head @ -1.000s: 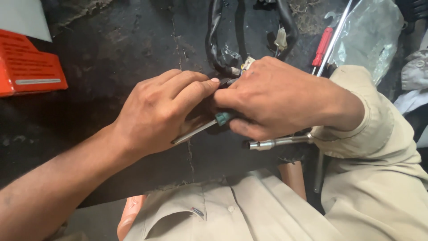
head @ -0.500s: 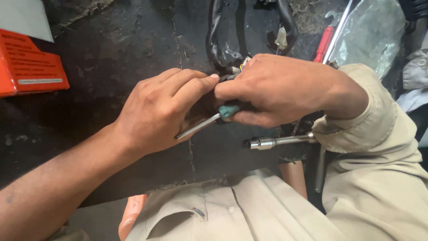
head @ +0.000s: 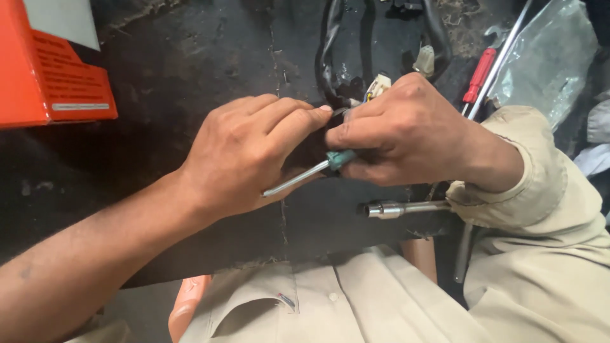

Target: Repairing and testing a motorcycle handlebar switch assembly using tools.

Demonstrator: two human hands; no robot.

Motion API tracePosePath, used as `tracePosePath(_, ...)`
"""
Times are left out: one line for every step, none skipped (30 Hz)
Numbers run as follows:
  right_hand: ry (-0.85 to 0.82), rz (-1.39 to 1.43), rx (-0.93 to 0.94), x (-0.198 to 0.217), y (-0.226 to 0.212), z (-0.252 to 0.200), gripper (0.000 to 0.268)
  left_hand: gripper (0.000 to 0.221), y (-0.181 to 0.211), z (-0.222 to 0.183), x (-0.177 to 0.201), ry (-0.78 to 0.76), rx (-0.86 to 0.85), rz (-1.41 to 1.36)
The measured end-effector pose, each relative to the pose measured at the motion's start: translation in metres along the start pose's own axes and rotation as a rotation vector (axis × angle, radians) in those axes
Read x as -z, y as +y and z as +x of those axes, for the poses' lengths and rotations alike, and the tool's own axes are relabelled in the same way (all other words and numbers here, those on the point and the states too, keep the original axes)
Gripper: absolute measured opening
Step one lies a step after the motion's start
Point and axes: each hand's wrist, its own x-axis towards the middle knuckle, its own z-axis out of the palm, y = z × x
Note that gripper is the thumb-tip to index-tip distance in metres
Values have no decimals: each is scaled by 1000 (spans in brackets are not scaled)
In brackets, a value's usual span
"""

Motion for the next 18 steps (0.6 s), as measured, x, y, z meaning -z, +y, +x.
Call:
tracePosePath(-11, -17, 3, -1, 1, 2, 32, 52, -1, -1, 0, 5, 7, 34)
tracePosePath(-16, -12, 3, -1, 3, 2, 32, 52, -1, -1, 0, 5, 14, 31)
tracePosePath(-20, 4, -6, -1, 4, 2, 31, 53, -2, -1, 0, -6, 19, 32)
tracePosePath(-25, 19, -16, -1, 5, 2, 31, 53, -2, -1, 0, -17, 25, 33)
tracePosePath(-28, 24, -18, -2, 5, 3, 31, 53, -3, -2, 0, -18, 29, 28)
tracePosePath(-48, 28, -55, -2, 5, 3, 31, 55, -3, -3, 0, -25, 33, 27)
tracePosePath(-64, 29, -91, -1, 5, 3, 31, 57, -4, -2, 0, -32, 35, 28)
tracePosePath(-64, 31, -93, -2, 4, 3, 31, 57, -3, -2, 0, -34, 36, 27)
tracePosePath(-53, 26, -108, -2, 2, 3, 30, 58, -3, -1, 1, -48, 42, 31)
tracePosePath(-41, 21, -124, -2, 1, 3, 29, 59, -3, 0, 2, -61, 47, 35)
tracePosePath(-39, 23, -124, -2, 0, 4, 29, 59, -3, -1, 3, -64, 48, 36)
tracePosePath(-40, 4, -127, -2, -1, 4, 30, 60, -3, -1, 2, -57, 47, 36)
tracePosePath(-39, -18, -133, -2, -2, 4, 30, 61, -3, 0, 2, -49, 42, 34)
tracePosePath(-35, -19, -136, -1, 0, 4, 30, 61, -4, 0, 1, -52, 38, 33)
tracePosePath(-47, 3, -131, -1, 1, 4, 30, 59, -4, -1, 1, -44, 42, 35)
tracePosePath(-58, 25, -126, -1, 2, 4, 29, 57, -4, -1, 0, -36, 46, 36)
tracePosePath(-57, 27, -126, -1, 3, 4, 29, 57, -4, -1, 0, -38, 46, 36)
tracePosePath(-59, 42, -115, 0, 3, 4, 30, 57, -4, -2, 0, -35, 41, 38)
